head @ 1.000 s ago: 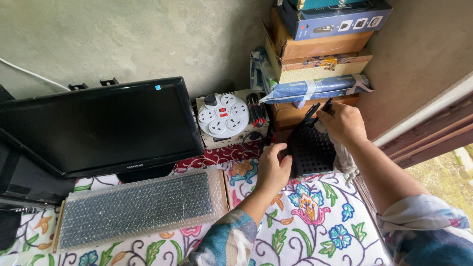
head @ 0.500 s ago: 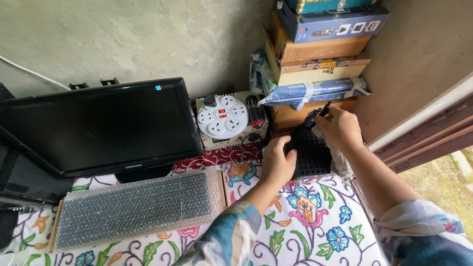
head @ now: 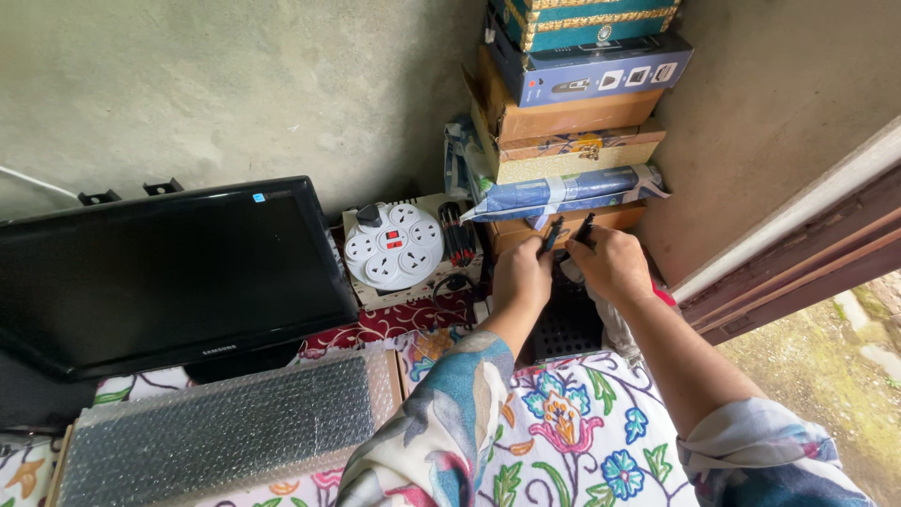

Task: The person wipes a circular plastic component with a cloth and then cleans several pens individually with the same cloth.

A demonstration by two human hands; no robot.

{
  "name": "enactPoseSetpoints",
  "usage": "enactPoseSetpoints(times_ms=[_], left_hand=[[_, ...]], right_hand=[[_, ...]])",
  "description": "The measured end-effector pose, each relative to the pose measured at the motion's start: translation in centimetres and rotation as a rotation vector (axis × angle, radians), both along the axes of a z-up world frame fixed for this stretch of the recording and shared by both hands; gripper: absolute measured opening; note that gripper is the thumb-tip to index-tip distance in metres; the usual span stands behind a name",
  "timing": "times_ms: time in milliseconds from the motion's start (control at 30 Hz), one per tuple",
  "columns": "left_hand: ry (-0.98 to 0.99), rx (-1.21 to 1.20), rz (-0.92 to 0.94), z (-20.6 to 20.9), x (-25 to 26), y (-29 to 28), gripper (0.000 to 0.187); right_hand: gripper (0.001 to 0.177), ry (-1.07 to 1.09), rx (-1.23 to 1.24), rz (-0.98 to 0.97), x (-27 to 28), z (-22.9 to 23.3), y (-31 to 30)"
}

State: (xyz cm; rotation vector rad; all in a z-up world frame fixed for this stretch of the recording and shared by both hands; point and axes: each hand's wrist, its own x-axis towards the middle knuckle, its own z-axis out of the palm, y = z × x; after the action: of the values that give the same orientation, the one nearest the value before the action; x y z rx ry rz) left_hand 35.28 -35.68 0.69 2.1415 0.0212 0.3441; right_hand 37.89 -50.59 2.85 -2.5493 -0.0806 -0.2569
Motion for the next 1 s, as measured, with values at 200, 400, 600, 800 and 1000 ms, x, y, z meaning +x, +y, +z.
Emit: enactPoseSetpoints(times_ms=[200,400,600,800,1000], left_hand=[[-0.049,-0.055,0.046,-0.1,-0.2,0.1,0.011],[-0.086,-0.054,0.030,-0.4,-0.5,0.3,0.012],[-0.079,-0.047,0.036,-0.3,-0.6,0.2,0.012],[-0.022,-0.063,0.044,0.2,-0.8,0.1,0.015],[0.009,-0.085,0.037,0.6,-1.0,0.0,0.018]], right_hand=[[0.033,0.024,-0.005,-0.021,-0.6,0.6,0.4],[0.032,0.004,-0.025,0.013,-0.6,1.0,0.5],[0.032,0.063,-0.042,-0.017,-0.4,1.2,0.7],[0.033,0.010,-0.012,0.000,-0.6,0.7,0.6],[0.042,0.082,-0.054,-0.048,-0.8,1.2,0.7]])
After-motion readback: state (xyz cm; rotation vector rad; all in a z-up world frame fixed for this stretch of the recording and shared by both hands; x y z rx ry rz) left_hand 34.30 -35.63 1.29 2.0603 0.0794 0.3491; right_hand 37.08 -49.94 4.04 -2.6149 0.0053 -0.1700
